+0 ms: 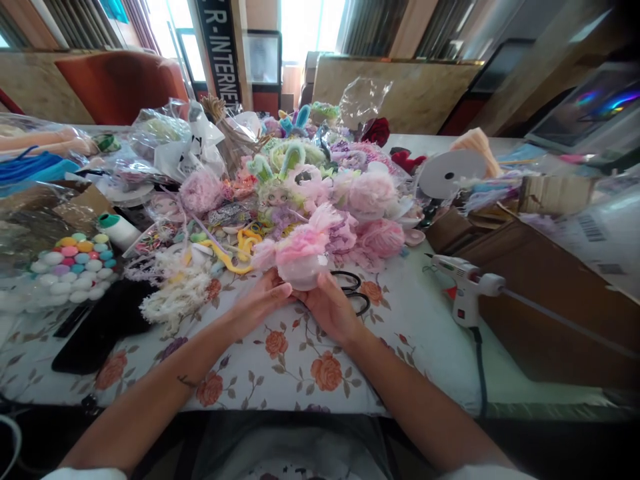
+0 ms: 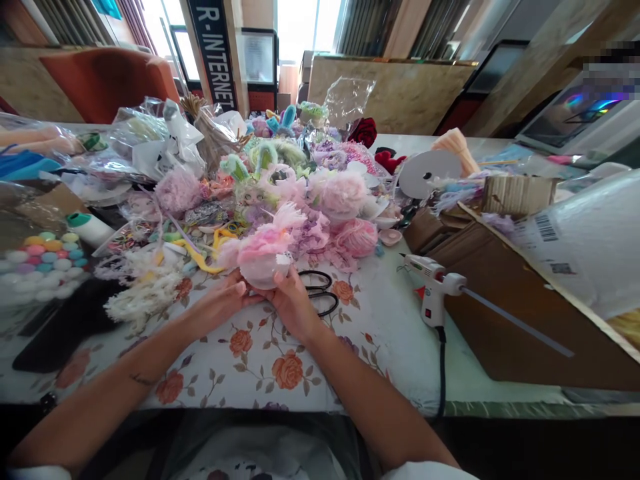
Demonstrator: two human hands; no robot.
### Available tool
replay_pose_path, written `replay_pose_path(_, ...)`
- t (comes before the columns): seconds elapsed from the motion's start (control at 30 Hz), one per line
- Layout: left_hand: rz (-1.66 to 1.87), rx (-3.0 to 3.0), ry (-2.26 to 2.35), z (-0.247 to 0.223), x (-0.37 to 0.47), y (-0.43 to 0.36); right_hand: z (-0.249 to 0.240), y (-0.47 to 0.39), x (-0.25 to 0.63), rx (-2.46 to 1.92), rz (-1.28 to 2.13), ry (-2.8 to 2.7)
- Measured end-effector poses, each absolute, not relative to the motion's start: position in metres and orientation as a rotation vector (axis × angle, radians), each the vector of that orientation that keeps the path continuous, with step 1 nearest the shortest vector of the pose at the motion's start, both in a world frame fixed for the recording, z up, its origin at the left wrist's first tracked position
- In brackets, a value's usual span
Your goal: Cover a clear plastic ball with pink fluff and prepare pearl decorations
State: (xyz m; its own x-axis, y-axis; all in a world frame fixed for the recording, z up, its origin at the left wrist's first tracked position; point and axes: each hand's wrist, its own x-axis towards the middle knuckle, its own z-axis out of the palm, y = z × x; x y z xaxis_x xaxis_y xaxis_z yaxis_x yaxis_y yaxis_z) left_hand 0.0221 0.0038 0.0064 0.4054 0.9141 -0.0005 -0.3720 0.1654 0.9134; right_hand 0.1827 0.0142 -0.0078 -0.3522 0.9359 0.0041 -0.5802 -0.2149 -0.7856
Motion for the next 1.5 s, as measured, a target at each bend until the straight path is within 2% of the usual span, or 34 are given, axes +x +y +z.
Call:
replay_pose_path(0.3, 1.072, 0.761, 0.62, 0.011, 0.025, 0.006, -0.014, 0.011, 0.174, -0.654, 1.62, -1.079)
replay_pose_path(0.5, 1.08, 0.599, 0.636, 0.004, 0.014, 0.01, -0.018, 0.011, 0.178, -0.947, 1.019, -1.524)
replay_pose_path(0.57, 1.083, 0.542, 0.65, 0.001, 0.009, 0.012, -0.018, 0.011, 0.179, -0.956, 0.913, -1.608)
replay_pose_path(0.7, 1.197, 0.469, 0.614, 0.002, -0.004, 0.018, -0.016, 0.02, 0.187, -0.937, 0.874, -1.632)
replay_pose_path(0.93, 1.508, 0.482, 0.635, 0.009, -0.038, 0.031, -0.013, 0.04, 0.228, -1.31, 0.647, -1.434)
replay_pose_path(1.1, 1.521, 0.468, 0.638, 0.007, -0.041, 0.03, -0.013, 0.029, 0.244, -1.331, 0.597, -1.675)
replay_pose_path(1.27, 1.436, 0.441, 0.667, 0.003, -0.031, 0.027, -0.018, 0.014, 0.242, -1.263, 0.399, -2.094)
replay_pose_path(1.5, 1.402, 0.376, 0.668, 0.005, -0.022, 0.025, -0.016, 0.01, 0.259, -1.301, 0.399, -2.215)
